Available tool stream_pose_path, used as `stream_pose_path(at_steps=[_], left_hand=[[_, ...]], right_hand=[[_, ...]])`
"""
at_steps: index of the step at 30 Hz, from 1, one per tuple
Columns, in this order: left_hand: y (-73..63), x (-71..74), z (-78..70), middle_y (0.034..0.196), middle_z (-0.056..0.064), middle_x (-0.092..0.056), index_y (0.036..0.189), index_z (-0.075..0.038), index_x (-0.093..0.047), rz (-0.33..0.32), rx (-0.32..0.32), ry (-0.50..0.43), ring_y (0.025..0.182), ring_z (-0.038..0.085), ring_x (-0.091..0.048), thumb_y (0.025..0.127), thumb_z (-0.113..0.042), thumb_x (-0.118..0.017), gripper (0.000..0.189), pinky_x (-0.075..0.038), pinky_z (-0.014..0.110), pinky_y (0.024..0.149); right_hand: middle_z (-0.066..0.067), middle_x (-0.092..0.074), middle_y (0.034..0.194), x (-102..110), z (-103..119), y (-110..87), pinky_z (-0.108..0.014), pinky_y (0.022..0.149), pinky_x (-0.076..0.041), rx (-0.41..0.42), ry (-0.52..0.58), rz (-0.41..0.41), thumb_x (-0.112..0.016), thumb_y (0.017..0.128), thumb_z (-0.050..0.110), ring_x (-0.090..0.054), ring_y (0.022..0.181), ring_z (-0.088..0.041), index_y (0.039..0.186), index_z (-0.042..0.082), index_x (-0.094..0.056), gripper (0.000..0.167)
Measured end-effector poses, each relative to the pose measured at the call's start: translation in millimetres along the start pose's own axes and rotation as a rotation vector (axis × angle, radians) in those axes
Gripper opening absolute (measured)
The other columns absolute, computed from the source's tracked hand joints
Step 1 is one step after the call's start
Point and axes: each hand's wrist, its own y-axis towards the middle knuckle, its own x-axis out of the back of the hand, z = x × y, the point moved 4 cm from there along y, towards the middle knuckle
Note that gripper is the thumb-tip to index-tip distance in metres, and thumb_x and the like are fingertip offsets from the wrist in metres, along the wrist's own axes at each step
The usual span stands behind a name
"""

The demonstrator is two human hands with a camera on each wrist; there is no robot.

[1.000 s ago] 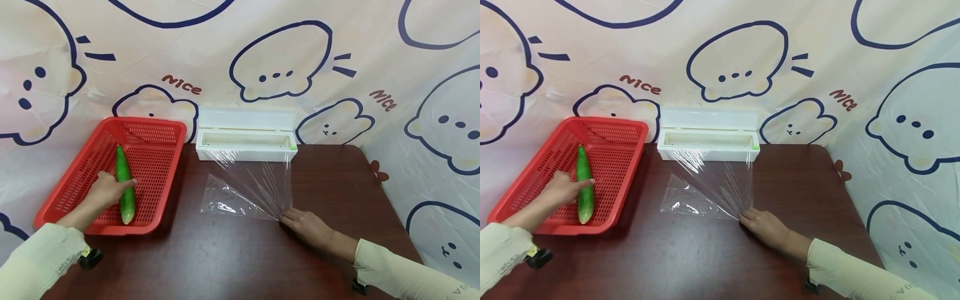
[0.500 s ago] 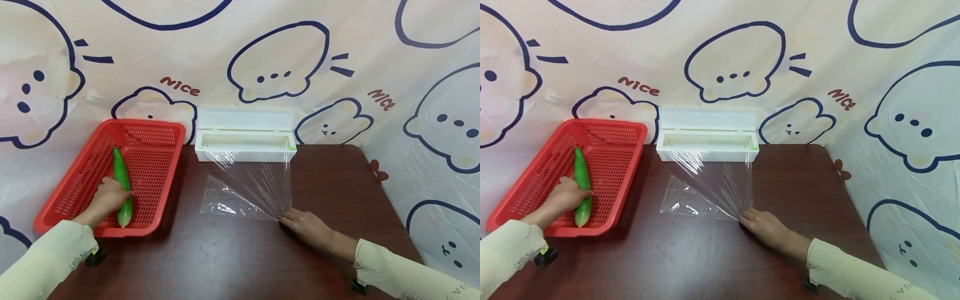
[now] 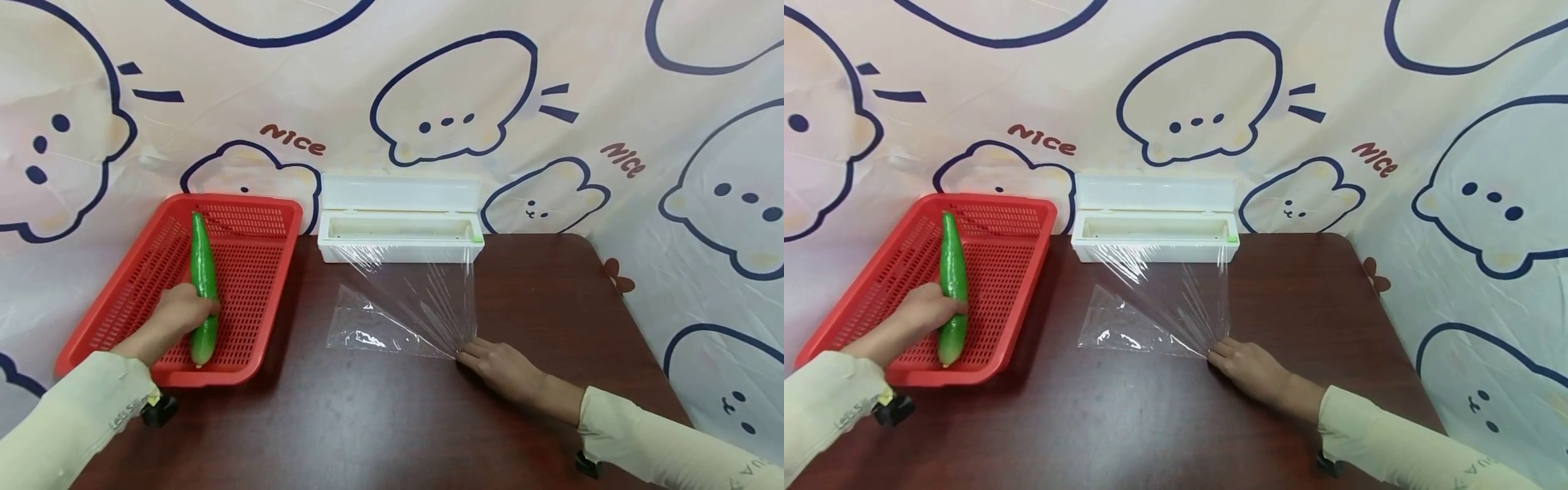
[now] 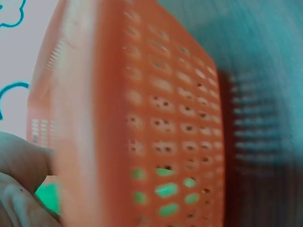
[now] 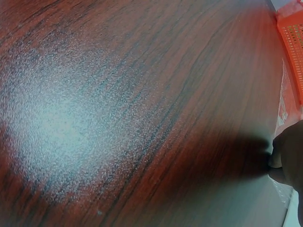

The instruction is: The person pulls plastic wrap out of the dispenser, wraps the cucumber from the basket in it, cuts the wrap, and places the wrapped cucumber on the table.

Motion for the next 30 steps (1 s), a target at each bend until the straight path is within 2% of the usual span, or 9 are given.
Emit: stream_pose_path(at_steps=[4,11,16,22,27,30], left_hand=[[-3.9,4.0,-17.4,0.104,0.037,-0.061,0.125,0.025,-0.043,-0.044,-0.041,0.004,0.080,0.034,-0.072,0.097,-0.019,-0.058,0.054,-0.062,0.043,0.066],[-16.4,17.3,-58.1,0.114,0.041,-0.050,0.138,0.026,-0.031,-0.155,-0.155,0.042,0.093,0.049,-0.068,0.095,-0.012,-0.061,0.065,-0.062,0.042,0.060],[-22.5,26.8,-85.7,0.116,0.041,-0.048,0.141,0.025,-0.029,-0.176,-0.217,0.088,0.096,0.051,-0.065,0.096,-0.011,-0.062,0.066,-0.062,0.047,0.064],[-28.8,34.0,-105.8,0.116,0.037,-0.054,0.142,0.020,-0.033,-0.200,-0.249,0.125,0.095,0.048,-0.064,0.096,-0.012,-0.064,0.064,-0.061,0.056,0.073],[-38.5,33.2,-126.0,0.125,0.035,-0.050,0.147,0.016,-0.032,-0.211,-0.307,0.171,0.104,0.048,-0.058,0.096,-0.011,-0.065,0.067,-0.055,0.067,0.087],[-44.2,30.2,-138.2,0.127,0.034,-0.047,0.148,0.013,-0.034,-0.217,-0.335,0.188,0.106,0.048,-0.054,0.095,-0.010,-0.065,0.066,-0.053,0.068,0.089]], right_hand=[[-0.008,-0.073,0.112,-0.4,-1.2,-0.1,-0.031,0.076,-0.061,0.000,0.003,-0.002,-0.077,0.076,-0.006,-0.071,0.107,-0.024,0.115,0.003,-0.071,0.040],[-0.009,-0.073,0.114,1.9,-1.8,1.5,-0.031,0.075,-0.062,-0.005,0.010,-0.002,-0.077,0.076,-0.006,-0.071,0.110,-0.026,0.115,0.004,-0.071,0.040],[-0.008,-0.073,0.112,2.3,-2.0,2.1,-0.030,0.073,-0.062,-0.002,0.012,0.000,-0.076,0.075,-0.007,-0.072,0.107,-0.024,0.112,0.004,-0.071,0.038],[-0.006,-0.073,0.109,2.4,-1.5,2.2,-0.030,0.073,-0.061,0.002,0.005,0.010,-0.076,0.076,-0.006,-0.071,0.104,-0.022,0.109,0.005,-0.071,0.035],[-0.006,-0.073,0.110,2.4,-1.4,3.1,-0.028,0.071,-0.061,0.010,0.002,0.020,-0.077,0.077,-0.006,-0.071,0.105,-0.021,0.109,0.005,-0.070,0.035],[-0.005,-0.072,0.108,2.0,-1.8,3.7,-0.028,0.069,-0.060,0.014,-0.003,0.019,-0.077,0.076,-0.006,-0.071,0.103,-0.021,0.107,0.005,-0.070,0.034]])
